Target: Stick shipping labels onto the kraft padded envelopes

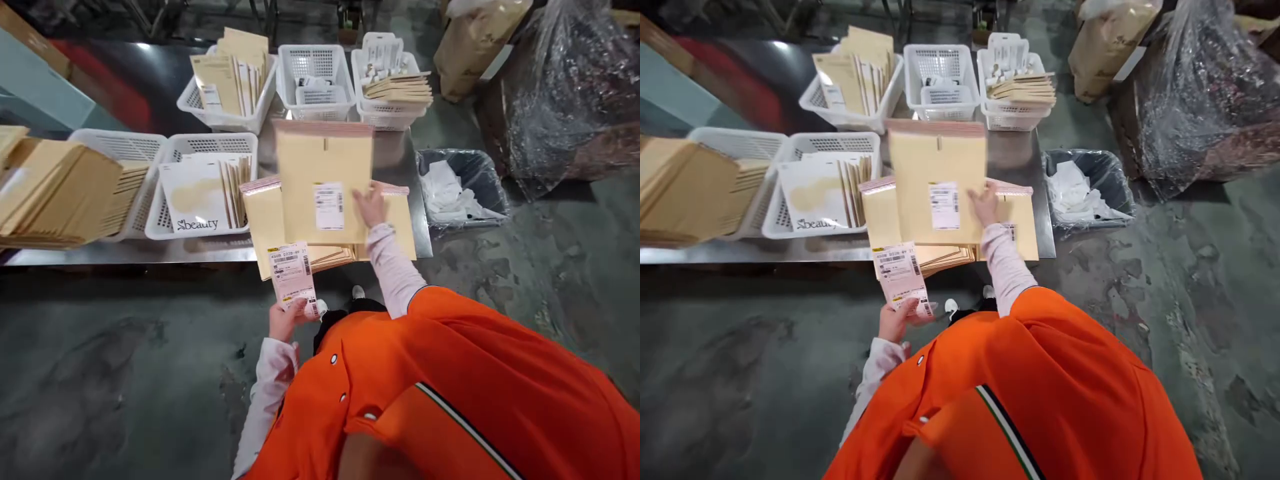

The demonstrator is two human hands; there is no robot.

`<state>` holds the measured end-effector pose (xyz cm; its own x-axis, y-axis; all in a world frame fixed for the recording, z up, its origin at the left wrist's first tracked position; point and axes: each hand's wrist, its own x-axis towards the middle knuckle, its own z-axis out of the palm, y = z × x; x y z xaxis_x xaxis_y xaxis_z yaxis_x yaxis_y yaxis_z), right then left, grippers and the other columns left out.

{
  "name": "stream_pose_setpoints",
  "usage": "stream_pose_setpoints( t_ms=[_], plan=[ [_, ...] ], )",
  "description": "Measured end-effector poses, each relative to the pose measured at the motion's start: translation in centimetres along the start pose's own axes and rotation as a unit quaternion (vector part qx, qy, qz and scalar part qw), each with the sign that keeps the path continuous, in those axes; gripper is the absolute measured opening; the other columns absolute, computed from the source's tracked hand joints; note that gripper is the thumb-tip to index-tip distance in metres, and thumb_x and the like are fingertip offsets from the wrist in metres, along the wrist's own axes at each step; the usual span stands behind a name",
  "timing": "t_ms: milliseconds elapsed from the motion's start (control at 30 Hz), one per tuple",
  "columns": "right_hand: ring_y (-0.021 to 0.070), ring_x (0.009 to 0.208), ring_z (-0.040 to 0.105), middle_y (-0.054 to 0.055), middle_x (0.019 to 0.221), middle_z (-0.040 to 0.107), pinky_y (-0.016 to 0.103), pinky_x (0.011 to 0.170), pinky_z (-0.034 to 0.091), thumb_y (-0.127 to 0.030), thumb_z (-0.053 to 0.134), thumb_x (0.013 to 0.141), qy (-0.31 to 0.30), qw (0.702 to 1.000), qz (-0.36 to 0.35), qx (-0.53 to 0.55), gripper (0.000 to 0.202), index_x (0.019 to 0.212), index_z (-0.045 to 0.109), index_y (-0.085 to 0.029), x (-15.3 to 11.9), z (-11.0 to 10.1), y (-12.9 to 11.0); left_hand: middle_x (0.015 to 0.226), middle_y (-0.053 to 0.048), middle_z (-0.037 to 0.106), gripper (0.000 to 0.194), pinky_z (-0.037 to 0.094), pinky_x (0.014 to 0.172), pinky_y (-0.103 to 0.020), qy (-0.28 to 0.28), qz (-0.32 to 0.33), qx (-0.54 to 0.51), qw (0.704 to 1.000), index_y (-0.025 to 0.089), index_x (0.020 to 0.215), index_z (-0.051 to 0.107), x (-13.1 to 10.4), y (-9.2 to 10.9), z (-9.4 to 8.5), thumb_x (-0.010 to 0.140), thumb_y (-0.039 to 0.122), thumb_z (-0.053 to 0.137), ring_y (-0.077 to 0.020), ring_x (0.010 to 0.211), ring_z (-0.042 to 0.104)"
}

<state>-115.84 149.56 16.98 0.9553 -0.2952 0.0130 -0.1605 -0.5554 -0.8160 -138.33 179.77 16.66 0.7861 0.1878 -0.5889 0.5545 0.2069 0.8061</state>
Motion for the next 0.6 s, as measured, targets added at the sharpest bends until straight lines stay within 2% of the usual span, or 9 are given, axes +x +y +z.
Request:
stream_pose_setpoints(
  t_ms=[100, 167, 267, 367, 400, 467, 533, 567, 600],
  plan=[
    [0.0199, 0.118, 0.070, 0.019, 0.142, 0.068, 0.032, 0.098, 0.058, -0.024, 0.062, 0.103, 0.098, 0.984, 0.144, 0.026, 0.046, 0.146, 0.049, -0.013, -1.8, -6.9, 5.6, 0.083, -0.011, 0.082, 0.037, 0.067, 0.059, -0.039, 0.009, 0.004, 0.006, 1.000, 0.015, 0.079, 0.080, -0.2, 0.5, 0.4, 0.048, 0.031, 0.093, -0.0327, 0.076, 0.078],
    [0.0225, 0.112, 0.072, 0.022, 0.133, 0.071, 0.035, 0.096, 0.059, -0.018, 0.064, 0.097, 0.090, 0.976, 0.199, 0.002, 0.040, 0.136, 0.057, -0.011, -3.2, -9.8, 8.7, 0.084, -0.011, 0.081, 0.037, 0.066, 0.056, -0.041, -0.008, -0.019, 0.003, 1.000, 0.015, 0.080, 0.081, -0.4, 0.6, 0.8, 0.048, 0.031, 0.093, -0.0340, 0.075, 0.078],
    [0.0320, 0.116, 0.070, 0.026, 0.126, 0.071, 0.047, 0.100, 0.058, -0.016, 0.074, 0.086, 0.075, 0.965, 0.245, -0.050, 0.041, 0.125, 0.064, -0.010, -3.9, -10.9, 10.8, 0.083, -0.012, 0.081, 0.042, 0.066, 0.053, -0.045, -0.032, -0.034, 0.005, 0.999, 0.015, 0.082, 0.081, -0.5, 0.5, 2.1, 0.048, 0.035, 0.095, -0.0350, 0.072, 0.077],
    [0.0436, 0.149, 0.046, 0.034, 0.156, 0.047, 0.062, 0.117, 0.045, -0.022, 0.085, 0.079, 0.083, 0.966, 0.226, -0.097, 0.068, 0.141, 0.060, -0.009, -3.5, -9.8, 9.4, 0.078, -0.014, 0.079, 0.048, 0.065, 0.056, -0.043, -0.010, 0.003, 0.015, 1.000, 0.014, 0.078, 0.079, -0.6, 0.3, 4.0, 0.046, 0.045, 0.097, -0.0336, 0.070, 0.076],
    [0.0437, 0.153, 0.040, 0.033, 0.162, 0.041, 0.063, 0.120, 0.043, -0.025, 0.088, 0.078, 0.050, 0.976, 0.194, -0.088, 0.077, 0.147, 0.057, -0.010, -3.6, -9.1, 8.4, 0.077, -0.014, 0.079, 0.050, 0.064, 0.057, -0.042, 0.001, 0.016, 0.017, 1.000, 0.014, 0.076, 0.079, -0.6, 0.3, 4.8, 0.047, 0.049, 0.097, -0.0330, 0.070, 0.075],
    [0.0380, 0.146, 0.051, 0.024, 0.159, 0.050, 0.057, 0.116, 0.051, -0.031, 0.094, 0.073, -0.099, 0.989, 0.103, -0.026, 0.086, 0.150, 0.058, -0.016, -4.7, -7.1, 5.7, 0.075, -0.014, 0.077, 0.054, 0.062, 0.059, -0.040, 0.004, 0.029, 0.031, 0.999, 0.014, 0.074, 0.078, -0.7, 0.3, 6.3, 0.048, 0.057, 0.096, -0.0315, 0.069, 0.074],
    [0.0300, 0.127, 0.067, 0.014, 0.142, 0.068, 0.048, 0.106, 0.060, -0.037, 0.098, 0.068, -0.287, 0.955, 0.001, 0.081, 0.083, 0.142, 0.066, -0.021, -7.3, -4.8, 3.0, 0.072, -0.013, 0.076, 0.054, 0.060, 0.062, -0.038, -0.023, 0.036, 0.067, 0.997, 0.014, 0.072, 0.077, -0.8, 0.5, 7.5, 0.052, 0.061, 0.094, -0.0294, 0.068, 0.072],
    [0.0284, 0.122, 0.070, 0.012, 0.136, 0.072, 0.046, 0.104, 0.061, -0.042, 0.096, 0.071, -0.350, 0.926, -0.038, 0.139, 0.076, 0.139, 0.069, -0.022, -9.0, -3.6, 1.9, 0.072, -0.013, 0.076, 0.053, 0.060, 0.065, -0.037, -0.037, 0.055, 0.083, 0.994, 0.014, 0.073, 0.077, -0.8, 0.8, 8.0, 0.054, 0.060, 0.094, -0.0284, 0.070, 0.072],
    [0.0277, 0.122, 0.071, 0.010, 0.133, 0.074, 0.045, 0.106, 0.061, -0.049, 0.091, 0.077, -0.376, 0.906, -0.060, 0.183, 0.066, 0.134, 0.072, -0.022, -10.8, -2.5, 0.9, 0.077, -0.013, 0.077, 0.052, 0.060, 0.070, -0.036, -0.042, 0.088, 0.087, 0.991, 0.014, 0.077, 0.078, -0.8, 1.1, 8.3, 0.056, 0.058, 0.094, -0.0278, 0.075, 0.073]
  ],
)
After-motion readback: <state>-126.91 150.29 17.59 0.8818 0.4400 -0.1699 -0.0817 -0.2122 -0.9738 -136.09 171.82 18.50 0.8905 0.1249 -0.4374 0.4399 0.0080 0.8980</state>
